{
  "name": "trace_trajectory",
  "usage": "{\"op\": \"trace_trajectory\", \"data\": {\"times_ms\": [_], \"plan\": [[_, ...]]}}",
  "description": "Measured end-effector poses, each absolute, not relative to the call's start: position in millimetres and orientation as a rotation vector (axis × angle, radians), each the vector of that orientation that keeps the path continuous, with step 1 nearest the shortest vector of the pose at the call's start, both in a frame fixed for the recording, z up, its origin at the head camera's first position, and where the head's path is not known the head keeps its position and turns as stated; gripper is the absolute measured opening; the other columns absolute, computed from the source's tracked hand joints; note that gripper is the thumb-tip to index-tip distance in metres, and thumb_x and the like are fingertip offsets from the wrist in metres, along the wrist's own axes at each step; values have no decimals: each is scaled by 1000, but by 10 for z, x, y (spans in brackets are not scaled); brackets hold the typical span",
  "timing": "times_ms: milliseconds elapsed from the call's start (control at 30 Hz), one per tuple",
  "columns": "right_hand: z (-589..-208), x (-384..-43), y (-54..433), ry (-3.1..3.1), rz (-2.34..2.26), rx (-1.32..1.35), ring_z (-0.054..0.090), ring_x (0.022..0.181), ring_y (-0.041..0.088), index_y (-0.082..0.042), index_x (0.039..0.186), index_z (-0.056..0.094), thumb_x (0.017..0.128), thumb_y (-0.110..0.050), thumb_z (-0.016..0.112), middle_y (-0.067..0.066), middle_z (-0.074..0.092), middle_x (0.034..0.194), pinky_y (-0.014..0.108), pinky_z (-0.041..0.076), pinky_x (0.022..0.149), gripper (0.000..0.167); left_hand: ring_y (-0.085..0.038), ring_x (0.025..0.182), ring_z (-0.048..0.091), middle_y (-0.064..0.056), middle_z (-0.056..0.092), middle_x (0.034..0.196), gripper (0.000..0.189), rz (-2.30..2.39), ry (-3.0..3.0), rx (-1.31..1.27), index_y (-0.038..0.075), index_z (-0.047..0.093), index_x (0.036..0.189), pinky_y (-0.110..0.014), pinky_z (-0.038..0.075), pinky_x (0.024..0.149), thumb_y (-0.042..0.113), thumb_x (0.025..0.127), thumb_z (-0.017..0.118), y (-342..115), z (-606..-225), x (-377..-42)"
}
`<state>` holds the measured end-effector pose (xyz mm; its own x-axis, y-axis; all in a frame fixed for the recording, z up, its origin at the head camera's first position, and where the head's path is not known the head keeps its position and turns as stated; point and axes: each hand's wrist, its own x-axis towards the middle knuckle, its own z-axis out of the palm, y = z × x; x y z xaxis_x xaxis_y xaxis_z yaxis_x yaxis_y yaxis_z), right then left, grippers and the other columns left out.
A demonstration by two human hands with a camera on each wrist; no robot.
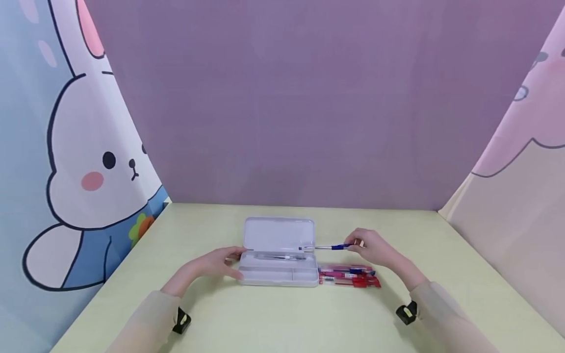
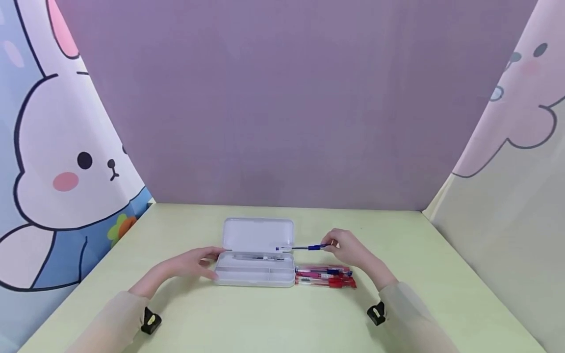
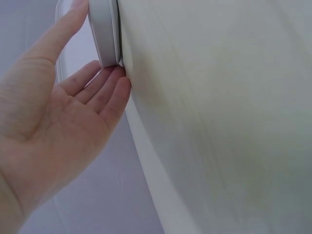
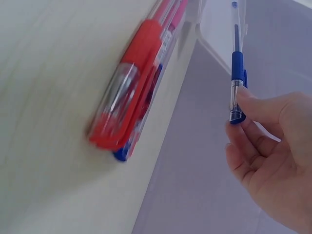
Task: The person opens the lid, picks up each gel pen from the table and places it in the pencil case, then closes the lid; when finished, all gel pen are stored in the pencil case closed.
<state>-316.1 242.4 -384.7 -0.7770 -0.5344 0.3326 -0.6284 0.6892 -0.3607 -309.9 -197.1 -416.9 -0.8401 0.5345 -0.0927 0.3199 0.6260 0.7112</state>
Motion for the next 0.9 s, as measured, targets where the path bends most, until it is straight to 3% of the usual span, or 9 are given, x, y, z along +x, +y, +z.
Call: {"op": "trace_trajectory", "data": {"times_ms": [900], "plan": [[-3921, -3217, 1680, -2756, 796, 1023, 53, 73, 8, -7, 92, 68, 86, -5, 66, -1, 63, 85, 18, 50, 62, 7, -39, 124, 45, -23, 46, 137, 75, 1019, 2568, 724, -2, 41, 138, -52, 38, 106, 25, 77, 77, -1974, -4171, -3102]]}}
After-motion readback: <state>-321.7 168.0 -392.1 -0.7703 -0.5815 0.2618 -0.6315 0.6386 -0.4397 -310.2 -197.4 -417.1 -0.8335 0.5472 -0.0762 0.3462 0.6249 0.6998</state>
